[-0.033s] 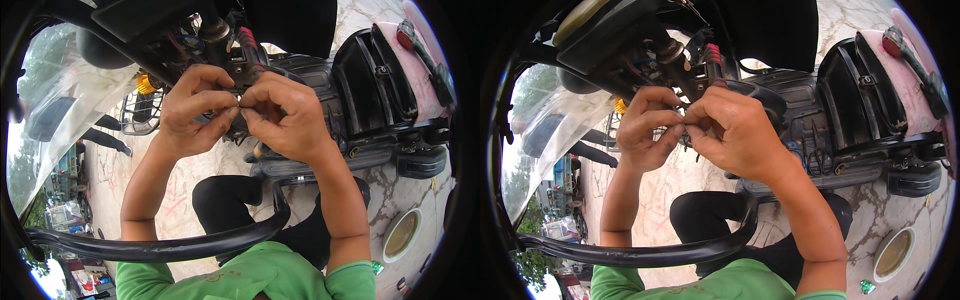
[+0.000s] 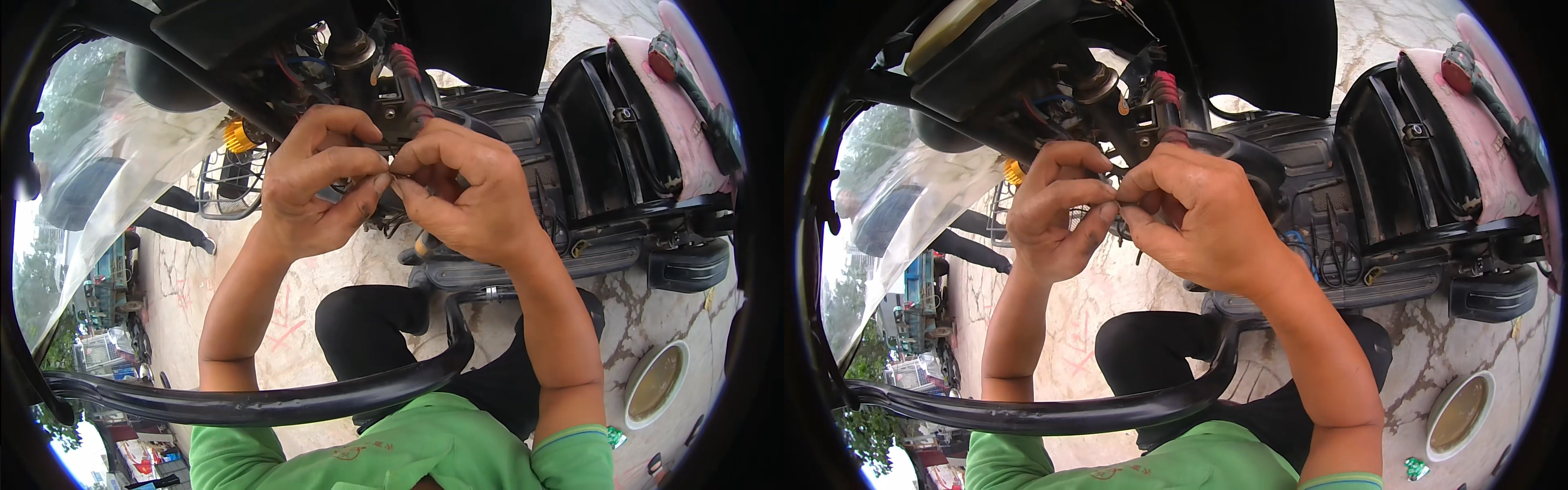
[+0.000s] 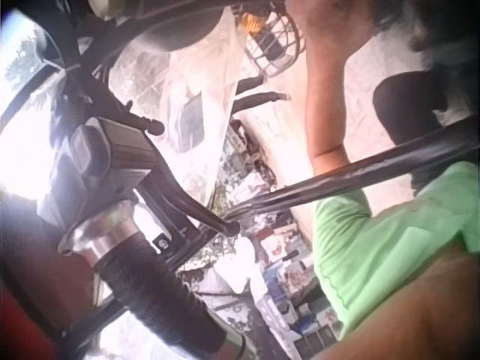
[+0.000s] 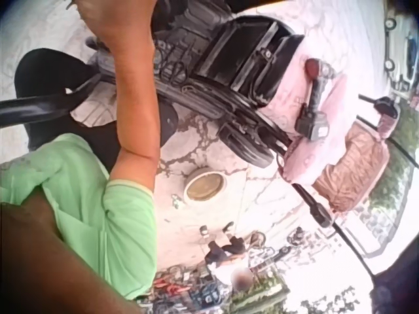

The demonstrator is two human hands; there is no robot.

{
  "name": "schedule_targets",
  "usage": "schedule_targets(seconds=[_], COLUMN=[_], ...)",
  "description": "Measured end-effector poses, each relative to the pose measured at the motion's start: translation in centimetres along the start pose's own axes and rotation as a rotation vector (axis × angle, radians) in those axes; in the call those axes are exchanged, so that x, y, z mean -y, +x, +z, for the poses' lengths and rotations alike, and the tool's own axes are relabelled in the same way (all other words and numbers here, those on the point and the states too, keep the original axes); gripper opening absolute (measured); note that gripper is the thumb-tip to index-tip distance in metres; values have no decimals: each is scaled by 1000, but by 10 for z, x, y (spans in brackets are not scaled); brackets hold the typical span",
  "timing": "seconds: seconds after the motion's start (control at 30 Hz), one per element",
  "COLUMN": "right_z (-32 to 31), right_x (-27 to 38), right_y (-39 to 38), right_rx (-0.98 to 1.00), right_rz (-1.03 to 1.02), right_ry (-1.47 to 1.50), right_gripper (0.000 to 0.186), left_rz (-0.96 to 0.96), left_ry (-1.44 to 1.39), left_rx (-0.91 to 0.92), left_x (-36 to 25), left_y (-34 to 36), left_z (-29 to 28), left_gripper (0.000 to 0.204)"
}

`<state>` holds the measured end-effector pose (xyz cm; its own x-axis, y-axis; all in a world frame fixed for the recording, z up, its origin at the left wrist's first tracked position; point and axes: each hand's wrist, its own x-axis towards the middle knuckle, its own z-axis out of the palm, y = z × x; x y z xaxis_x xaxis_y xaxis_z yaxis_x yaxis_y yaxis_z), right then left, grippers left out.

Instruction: The person repairs electrical wiring on a scooter by stripping, twisting, and taping wires near the handlebar area. They use electrical tape to insulate the connections and secure the wires.

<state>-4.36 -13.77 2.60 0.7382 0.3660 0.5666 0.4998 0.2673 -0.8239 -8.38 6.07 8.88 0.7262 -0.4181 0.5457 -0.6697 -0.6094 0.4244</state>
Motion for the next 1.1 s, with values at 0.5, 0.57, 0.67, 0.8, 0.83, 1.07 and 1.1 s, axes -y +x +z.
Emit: schedule_targets(seconds=[0.5, 0.57, 0.67, 0.8, 0.83, 1.07, 1.1], right_z=[-4, -5, -4, 1, 2, 9, 7], right_x=[3, 4, 6, 8, 9, 3, 5], right_y=[8, 10, 11, 12, 12, 12, 12], right_rx=[52, 56, 38, -27, -38, -150, -122], right_rz=[389, 405, 415, 395, 380, 1, 36], right_ry=[494, 494, 478, 398, 362, -32, -28], right_gripper=[10, 10, 10, 10, 10, 13, 14], left_rz=[537, 581, 616, 593, 585, 488, 465], left_ry=[426, 480, 514, 583, 610, 741, 754], left_rx=[209, 234, 238, 233, 223, 89, 82], left_x=[-4, -6, -7, -11, -12, -11, -12], left_y=[19, 24, 27, 25, 24, 13, 11], left_z=[-22, -25, -26, -26, -25, -15, -14], left_gripper=[34, 34, 33, 33, 34, 24, 23])
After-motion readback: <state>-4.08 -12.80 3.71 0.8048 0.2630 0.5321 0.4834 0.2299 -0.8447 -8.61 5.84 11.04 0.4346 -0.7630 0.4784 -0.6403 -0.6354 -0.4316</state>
